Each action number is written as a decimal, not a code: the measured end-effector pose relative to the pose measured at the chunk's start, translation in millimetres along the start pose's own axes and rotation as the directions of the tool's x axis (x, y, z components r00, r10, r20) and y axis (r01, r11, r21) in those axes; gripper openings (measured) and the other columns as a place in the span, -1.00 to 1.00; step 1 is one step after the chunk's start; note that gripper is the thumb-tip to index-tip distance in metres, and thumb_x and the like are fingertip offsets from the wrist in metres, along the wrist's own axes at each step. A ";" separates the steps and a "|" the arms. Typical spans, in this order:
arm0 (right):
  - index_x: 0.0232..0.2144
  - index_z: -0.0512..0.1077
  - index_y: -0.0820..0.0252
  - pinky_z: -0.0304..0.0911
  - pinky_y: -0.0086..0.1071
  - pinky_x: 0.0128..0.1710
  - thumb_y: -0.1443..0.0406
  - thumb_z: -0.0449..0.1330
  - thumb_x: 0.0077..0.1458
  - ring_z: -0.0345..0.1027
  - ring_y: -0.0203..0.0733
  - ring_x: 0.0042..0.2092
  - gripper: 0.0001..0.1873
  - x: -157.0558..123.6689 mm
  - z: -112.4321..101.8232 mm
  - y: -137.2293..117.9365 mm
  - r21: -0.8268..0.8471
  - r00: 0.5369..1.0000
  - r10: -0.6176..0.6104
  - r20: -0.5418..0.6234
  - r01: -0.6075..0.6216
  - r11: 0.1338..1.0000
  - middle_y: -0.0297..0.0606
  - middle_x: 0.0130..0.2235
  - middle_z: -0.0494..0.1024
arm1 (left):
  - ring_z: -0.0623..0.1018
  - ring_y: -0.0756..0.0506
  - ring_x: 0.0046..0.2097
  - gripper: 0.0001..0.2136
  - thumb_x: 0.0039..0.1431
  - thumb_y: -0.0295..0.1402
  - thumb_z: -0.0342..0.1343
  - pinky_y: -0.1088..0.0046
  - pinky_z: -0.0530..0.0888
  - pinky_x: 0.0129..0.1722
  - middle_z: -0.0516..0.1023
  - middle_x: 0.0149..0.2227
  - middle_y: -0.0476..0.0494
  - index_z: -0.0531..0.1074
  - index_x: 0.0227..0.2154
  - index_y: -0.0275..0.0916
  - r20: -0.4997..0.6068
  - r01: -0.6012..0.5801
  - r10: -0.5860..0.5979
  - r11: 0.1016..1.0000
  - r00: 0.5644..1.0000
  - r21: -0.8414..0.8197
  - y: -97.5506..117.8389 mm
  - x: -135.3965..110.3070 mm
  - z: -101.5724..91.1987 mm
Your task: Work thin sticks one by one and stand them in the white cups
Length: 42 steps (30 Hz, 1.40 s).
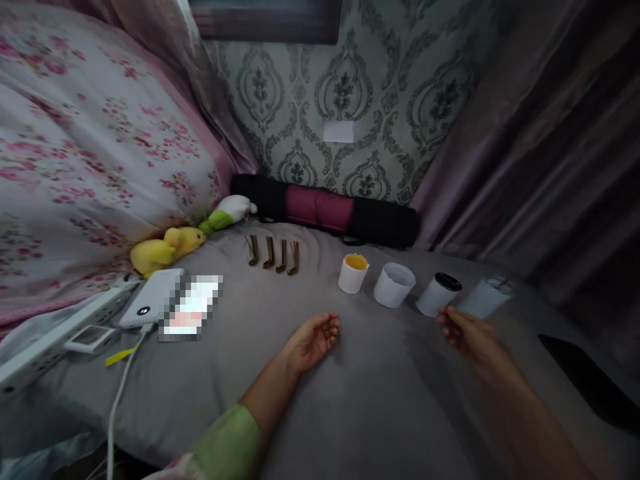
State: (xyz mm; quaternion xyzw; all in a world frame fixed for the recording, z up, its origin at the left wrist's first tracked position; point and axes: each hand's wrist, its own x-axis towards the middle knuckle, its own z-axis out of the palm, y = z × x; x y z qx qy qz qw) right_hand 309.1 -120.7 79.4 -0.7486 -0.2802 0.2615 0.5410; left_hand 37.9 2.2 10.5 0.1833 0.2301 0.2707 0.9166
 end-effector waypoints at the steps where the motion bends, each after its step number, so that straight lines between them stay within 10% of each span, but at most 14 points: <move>1: -0.47 0.42 0.11 0.21 -0.42 -0.67 0.18 0.12 -0.10 0.34 -0.27 -0.56 -0.85 -4.2 10.7 2.4 0.048 1.000 0.016 0.026 -0.017 0.999 -0.16 -0.46 0.49 | 0.40 0.08 -0.48 -0.87 0.08 -0.47 -0.02 0.58 0.32 -0.49 0.42 -0.47 -0.12 0.36 -0.33 -0.40 0.004 0.004 -0.004 1.000 1.000 -0.001 0.0 0.1 -0.2; 18: -0.52 0.38 0.21 0.04 -0.57 -0.72 0.21 0.13 -0.07 0.20 -0.44 -0.63 -0.83 -21.3 133.0 21.1 0.268 0.934 0.162 0.318 -0.252 0.930 -0.32 -0.56 0.42 | 0.39 0.09 -0.52 -0.90 0.04 -0.51 -0.01 0.60 0.31 -0.51 0.41 -0.51 -0.09 0.35 -0.37 -0.41 -0.091 0.066 -0.061 0.997 0.994 0.048 2.3 2.1 8.9; 28: -0.49 0.37 0.26 0.07 -0.57 -0.71 0.19 0.17 -0.10 0.20 -0.44 -0.62 -0.79 -25.3 133.7 31.1 0.356 0.929 0.138 0.345 -0.265 0.896 -0.32 -0.57 0.40 | 0.35 0.11 -0.61 -0.92 0.03 -0.53 -0.05 0.64 0.27 -0.61 0.38 -0.60 -0.02 0.34 -0.43 -0.38 -0.227 0.220 -0.183 0.964 0.956 0.150 17.6 11.8 16.0; 42: -0.49 0.39 0.26 0.13 -0.54 -0.65 0.23 0.22 -0.15 0.24 -0.40 -0.57 -0.81 -24.5 125.2 35.4 0.465 0.911 0.110 0.398 -0.304 0.831 -0.27 -0.53 0.43 | 0.33 0.13 -0.63 -0.97 0.05 -0.48 -0.06 0.62 0.22 -0.65 0.35 -0.59 0.02 0.25 -0.45 -0.31 -0.436 0.093 0.266 0.758 0.860 0.646 83.4 36.9 -4.0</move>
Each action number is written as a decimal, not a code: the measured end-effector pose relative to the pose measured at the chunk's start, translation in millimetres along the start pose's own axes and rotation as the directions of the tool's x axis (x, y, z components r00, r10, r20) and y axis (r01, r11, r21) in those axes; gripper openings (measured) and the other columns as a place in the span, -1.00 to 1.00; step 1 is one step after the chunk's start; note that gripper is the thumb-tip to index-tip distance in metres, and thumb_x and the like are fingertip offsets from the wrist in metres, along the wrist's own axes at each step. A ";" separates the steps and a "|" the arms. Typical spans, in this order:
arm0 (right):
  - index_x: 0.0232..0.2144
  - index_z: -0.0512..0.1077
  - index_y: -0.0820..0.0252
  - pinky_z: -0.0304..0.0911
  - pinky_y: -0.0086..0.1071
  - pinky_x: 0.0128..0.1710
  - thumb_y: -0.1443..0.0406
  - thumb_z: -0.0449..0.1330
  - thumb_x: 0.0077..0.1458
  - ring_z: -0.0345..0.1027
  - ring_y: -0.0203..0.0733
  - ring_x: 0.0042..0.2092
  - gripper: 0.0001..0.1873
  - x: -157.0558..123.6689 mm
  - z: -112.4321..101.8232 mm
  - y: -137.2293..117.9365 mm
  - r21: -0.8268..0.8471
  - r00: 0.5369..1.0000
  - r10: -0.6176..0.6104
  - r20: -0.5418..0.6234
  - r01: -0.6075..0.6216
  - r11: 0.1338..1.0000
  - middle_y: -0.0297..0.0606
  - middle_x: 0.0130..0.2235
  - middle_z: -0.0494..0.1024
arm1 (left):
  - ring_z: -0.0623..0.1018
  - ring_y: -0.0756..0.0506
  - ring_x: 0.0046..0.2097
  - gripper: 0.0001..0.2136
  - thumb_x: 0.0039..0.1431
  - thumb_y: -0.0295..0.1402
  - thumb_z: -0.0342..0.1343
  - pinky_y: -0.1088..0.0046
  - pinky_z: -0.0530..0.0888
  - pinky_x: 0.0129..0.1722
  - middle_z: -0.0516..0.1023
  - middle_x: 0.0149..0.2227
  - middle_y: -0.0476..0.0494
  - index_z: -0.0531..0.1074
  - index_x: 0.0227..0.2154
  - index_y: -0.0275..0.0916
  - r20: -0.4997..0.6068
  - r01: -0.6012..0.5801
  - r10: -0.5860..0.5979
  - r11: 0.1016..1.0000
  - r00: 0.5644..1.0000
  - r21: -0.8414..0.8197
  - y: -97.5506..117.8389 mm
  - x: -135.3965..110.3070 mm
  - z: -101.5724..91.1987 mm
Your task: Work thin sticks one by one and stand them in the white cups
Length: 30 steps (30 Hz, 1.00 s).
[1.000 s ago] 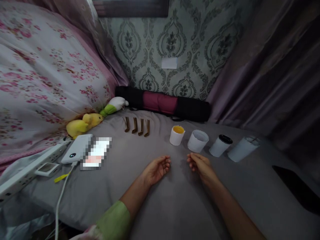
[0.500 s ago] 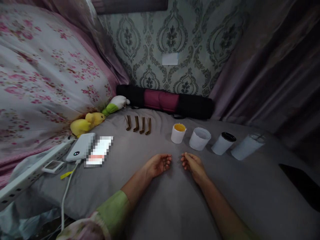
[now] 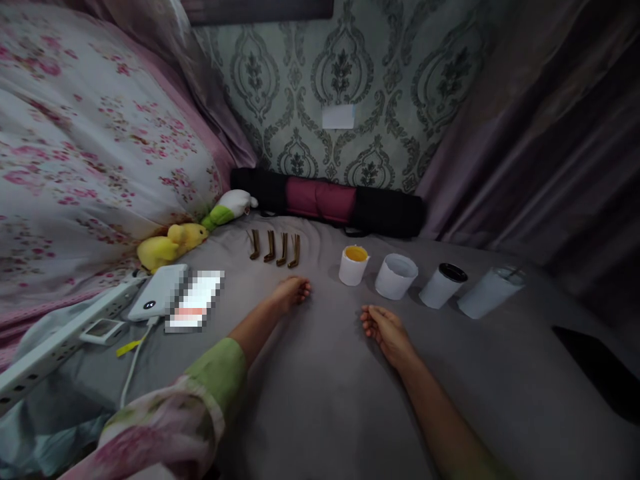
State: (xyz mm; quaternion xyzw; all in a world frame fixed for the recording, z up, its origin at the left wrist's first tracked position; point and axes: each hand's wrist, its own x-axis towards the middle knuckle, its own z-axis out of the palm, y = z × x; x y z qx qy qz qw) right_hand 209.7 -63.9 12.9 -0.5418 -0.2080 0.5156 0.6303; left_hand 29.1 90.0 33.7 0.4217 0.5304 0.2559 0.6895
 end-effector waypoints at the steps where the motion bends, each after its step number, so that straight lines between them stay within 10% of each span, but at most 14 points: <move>1: -0.49 0.39 0.27 0.13 -0.54 -0.64 0.23 0.23 -0.15 0.24 -0.40 -0.57 -0.81 0.0 0.0 0.1 -0.002 1.000 0.000 -0.002 0.000 1.000 -0.27 -0.53 0.43 | 0.32 0.12 -0.63 -0.97 0.05 -0.47 -0.06 0.62 0.22 -0.65 0.35 -0.59 0.02 0.25 -0.45 -0.30 -0.024 -0.020 0.021 0.999 1.000 0.029 1.0 3.7 -2.1; 12: -0.48 0.39 0.27 0.12 -0.54 -0.65 0.22 0.23 -0.16 0.23 -0.40 -0.57 -0.79 -1.1 0.1 0.9 -0.004 1.000 -0.005 -0.004 0.005 1.000 -0.27 -0.53 0.42 | 0.32 0.10 -0.64 -0.84 -0.02 -0.43 -0.02 0.60 0.20 -0.65 0.42 -0.52 -0.07 0.33 -0.34 -0.33 -0.228 -0.190 0.319 0.871 0.920 0.454 10.9 30.3 -24.5; 21: -0.49 0.38 0.27 0.12 -0.54 -0.64 0.22 0.23 -0.17 0.22 -0.40 -0.57 -0.80 -4.1 2.4 -0.9 -0.003 1.000 -0.006 -0.014 0.006 1.000 -0.28 -0.54 0.41 | 0.46 -0.05 -0.33 -0.81 -0.09 -0.42 0.02 0.53 0.32 -0.36 0.49 -0.41 -0.18 0.43 -0.37 -0.34 -0.181 -0.261 0.562 0.613 0.807 0.746 25.7 38.3 -37.0; 30: -0.48 0.38 0.27 0.12 -0.54 -0.64 0.18 0.26 -0.21 0.22 -0.40 -0.57 -0.73 -3.7 1.0 -1.0 -0.010 1.000 -0.012 -0.001 0.012 1.000 -0.28 -0.53 0.41 | 0.45 -0.10 -0.22 -0.81 -0.05 -0.44 -0.01 0.48 0.31 -0.25 0.51 -0.31 -0.24 0.45 -0.37 -0.32 -0.129 -0.215 0.601 0.467 0.789 0.858 32.6 44.9 -33.1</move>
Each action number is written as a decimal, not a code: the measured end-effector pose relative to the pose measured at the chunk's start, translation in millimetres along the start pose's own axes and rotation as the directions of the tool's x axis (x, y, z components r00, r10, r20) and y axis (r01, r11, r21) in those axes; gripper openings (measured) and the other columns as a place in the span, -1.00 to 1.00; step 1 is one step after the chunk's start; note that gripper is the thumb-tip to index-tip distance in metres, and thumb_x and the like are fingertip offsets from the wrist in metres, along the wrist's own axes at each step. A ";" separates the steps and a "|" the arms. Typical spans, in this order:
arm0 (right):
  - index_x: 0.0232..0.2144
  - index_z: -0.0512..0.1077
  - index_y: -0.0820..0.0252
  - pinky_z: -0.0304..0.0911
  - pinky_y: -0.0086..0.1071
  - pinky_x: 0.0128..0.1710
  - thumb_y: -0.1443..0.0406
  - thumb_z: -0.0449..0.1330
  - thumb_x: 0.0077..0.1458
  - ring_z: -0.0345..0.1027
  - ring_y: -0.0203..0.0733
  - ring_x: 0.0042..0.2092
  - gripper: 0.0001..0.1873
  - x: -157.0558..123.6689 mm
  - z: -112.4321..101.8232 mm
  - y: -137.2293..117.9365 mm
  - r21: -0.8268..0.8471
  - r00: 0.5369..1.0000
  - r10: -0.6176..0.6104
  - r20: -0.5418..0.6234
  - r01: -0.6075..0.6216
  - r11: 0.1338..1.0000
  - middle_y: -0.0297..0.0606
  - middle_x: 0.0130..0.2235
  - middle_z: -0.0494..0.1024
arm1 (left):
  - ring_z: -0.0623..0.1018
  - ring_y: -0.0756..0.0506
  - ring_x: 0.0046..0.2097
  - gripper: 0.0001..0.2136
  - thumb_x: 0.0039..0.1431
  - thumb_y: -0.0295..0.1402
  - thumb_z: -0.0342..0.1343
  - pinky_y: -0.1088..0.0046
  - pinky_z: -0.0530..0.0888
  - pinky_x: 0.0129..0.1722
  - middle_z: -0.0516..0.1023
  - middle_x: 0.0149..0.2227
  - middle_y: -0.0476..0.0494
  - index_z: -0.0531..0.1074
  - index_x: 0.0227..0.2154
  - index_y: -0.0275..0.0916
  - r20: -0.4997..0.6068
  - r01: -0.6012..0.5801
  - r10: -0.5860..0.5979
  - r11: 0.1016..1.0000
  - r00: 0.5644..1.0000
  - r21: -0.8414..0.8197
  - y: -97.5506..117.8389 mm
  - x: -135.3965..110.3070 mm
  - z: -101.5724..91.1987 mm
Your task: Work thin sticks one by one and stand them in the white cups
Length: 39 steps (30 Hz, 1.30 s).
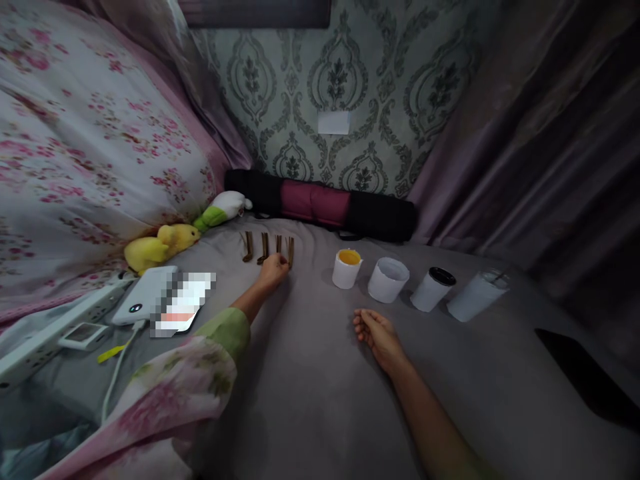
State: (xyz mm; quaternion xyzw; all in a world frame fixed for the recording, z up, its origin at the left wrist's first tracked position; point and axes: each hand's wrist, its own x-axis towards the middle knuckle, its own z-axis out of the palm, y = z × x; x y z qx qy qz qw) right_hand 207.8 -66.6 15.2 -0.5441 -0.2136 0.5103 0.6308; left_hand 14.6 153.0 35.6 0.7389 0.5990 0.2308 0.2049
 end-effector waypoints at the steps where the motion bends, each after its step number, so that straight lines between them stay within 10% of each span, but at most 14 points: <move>1: -0.48 0.38 0.27 0.12 -0.54 -0.64 0.17 0.26 -0.22 0.22 -0.40 -0.57 -0.72 0.0 0.1 -0.1 0.001 1.000 0.001 0.000 -0.001 1.000 -0.28 -0.53 0.41 | 0.45 -0.10 -0.22 -0.80 -0.04 -0.44 -0.02 0.47 0.31 -0.24 0.50 -0.30 -0.24 0.45 -0.36 -0.32 0.001 -0.007 0.007 1.000 1.000 0.011 0.2 0.8 0.4; 39: -0.49 0.38 0.25 0.10 -0.54 -0.65 0.15 0.24 -0.20 0.22 -0.41 -0.57 -0.73 3.8 -1.2 2.2 -0.018 1.000 -0.001 0.000 0.001 1.000 -0.30 -0.54 0.41 | 0.42 -0.11 -0.18 -0.79 -0.04 -0.44 -0.02 0.49 0.29 -0.21 0.48 -0.27 -0.25 0.45 -0.34 -0.32 0.053 -0.096 0.089 0.986 0.995 0.138 -2.7 17.5 12.9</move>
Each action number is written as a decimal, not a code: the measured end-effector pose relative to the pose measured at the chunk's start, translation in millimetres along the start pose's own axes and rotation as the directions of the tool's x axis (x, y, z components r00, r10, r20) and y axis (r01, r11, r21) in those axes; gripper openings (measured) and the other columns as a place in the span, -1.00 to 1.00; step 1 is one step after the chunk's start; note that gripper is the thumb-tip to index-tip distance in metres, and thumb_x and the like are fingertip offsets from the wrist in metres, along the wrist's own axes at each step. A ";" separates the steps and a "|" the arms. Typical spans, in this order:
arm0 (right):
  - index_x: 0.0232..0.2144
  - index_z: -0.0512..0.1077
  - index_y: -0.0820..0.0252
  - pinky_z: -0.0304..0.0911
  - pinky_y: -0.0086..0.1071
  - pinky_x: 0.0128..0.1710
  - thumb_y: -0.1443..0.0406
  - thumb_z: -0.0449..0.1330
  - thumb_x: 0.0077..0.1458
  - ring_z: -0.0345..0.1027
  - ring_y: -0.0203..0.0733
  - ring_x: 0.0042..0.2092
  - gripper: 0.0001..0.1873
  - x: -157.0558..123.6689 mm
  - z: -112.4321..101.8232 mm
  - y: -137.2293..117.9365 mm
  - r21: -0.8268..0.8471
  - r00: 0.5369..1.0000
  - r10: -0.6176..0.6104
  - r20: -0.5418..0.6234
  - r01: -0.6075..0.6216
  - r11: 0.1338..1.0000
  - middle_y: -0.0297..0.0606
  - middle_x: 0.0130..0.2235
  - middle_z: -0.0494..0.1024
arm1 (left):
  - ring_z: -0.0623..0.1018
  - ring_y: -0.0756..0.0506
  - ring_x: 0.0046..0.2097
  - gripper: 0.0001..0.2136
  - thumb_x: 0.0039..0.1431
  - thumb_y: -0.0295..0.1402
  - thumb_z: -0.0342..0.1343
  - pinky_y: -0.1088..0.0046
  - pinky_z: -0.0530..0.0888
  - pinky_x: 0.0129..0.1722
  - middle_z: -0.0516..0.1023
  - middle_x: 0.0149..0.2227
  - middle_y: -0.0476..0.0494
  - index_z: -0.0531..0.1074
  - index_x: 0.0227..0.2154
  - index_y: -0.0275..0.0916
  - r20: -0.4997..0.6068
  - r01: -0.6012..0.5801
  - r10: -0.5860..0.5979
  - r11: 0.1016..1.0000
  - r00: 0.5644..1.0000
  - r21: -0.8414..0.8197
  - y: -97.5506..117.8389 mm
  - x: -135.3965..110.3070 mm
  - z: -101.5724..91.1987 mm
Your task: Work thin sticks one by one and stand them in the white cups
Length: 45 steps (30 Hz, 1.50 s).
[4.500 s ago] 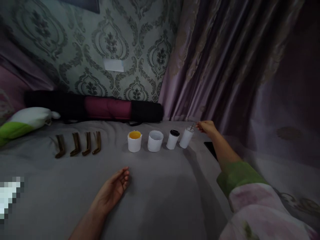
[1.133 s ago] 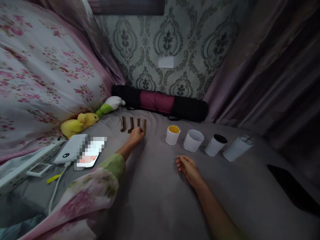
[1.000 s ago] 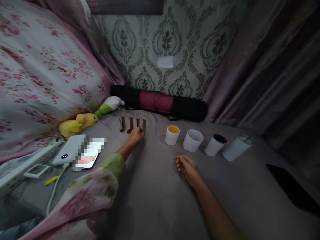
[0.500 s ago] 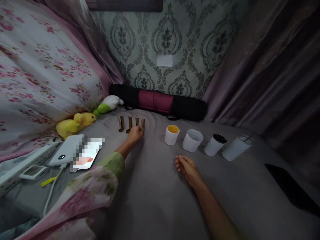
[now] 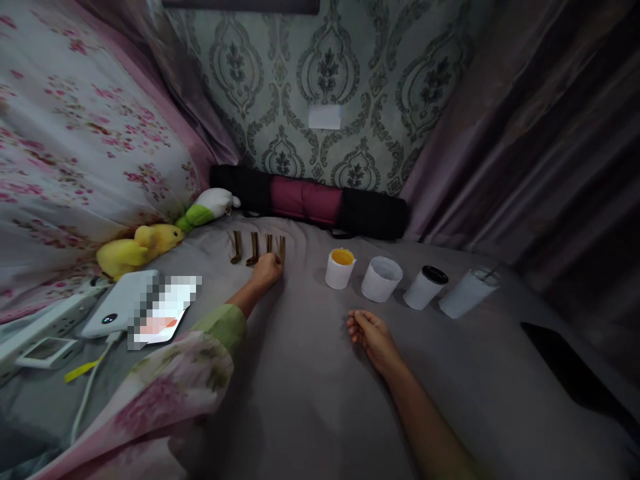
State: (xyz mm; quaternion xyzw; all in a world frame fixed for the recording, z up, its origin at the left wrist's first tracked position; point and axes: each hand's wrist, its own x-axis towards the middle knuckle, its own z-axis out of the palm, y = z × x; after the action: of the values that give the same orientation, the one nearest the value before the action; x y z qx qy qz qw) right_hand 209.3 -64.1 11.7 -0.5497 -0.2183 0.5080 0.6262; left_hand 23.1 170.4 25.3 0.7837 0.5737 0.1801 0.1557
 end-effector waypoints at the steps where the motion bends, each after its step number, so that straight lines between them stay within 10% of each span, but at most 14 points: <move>1: -0.49 0.38 0.25 0.10 -0.54 -0.65 0.15 0.24 -0.20 0.22 -0.41 -0.57 -0.72 0.2 -0.3 0.4 0.002 1.000 -0.002 0.008 0.002 1.000 -0.30 -0.53 0.41 | 0.42 -0.11 -0.18 -0.79 -0.04 -0.44 -0.03 0.49 0.29 -0.21 0.48 -0.27 -0.26 0.45 -0.34 -0.32 -0.001 -0.003 0.003 1.000 1.000 -0.001 0.1 -0.4 0.0; 29: -0.49 0.38 0.26 0.10 -0.55 -0.66 0.13 0.27 -0.25 0.21 -0.41 -0.58 -0.68 -2.4 3.8 -4.6 -0.019 1.000 0.005 -0.001 -0.005 1.000 -0.29 -0.54 0.39 | 0.45 -0.14 -0.19 -0.79 -0.06 -0.47 -0.04 0.46 0.31 -0.22 0.50 -0.30 -0.30 0.48 -0.40 -0.34 -0.033 0.019 -0.022 0.997 0.999 -0.080 2.2 -0.6 -0.1; 45: -0.48 0.38 0.27 0.10 -0.54 -0.65 0.08 0.27 -0.27 0.21 -0.41 -0.57 -0.63 -1.8 2.4 -2.8 -0.027 1.000 -0.011 0.009 0.011 1.000 -0.31 -0.54 0.39 | 0.48 -0.07 -0.44 -0.85 -0.12 -0.45 0.08 0.49 0.37 -0.43 0.47 -0.59 -0.18 0.45 -0.43 -0.38 0.043 0.222 -0.240 0.799 0.970 -0.558 5.2 2.5 -4.0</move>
State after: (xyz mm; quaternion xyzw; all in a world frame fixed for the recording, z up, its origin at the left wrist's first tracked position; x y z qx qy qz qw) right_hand 207.8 -64.2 15.5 -0.5545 -0.2308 0.5040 0.6207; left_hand 26.3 171.4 31.5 0.6252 0.5892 0.3314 0.3901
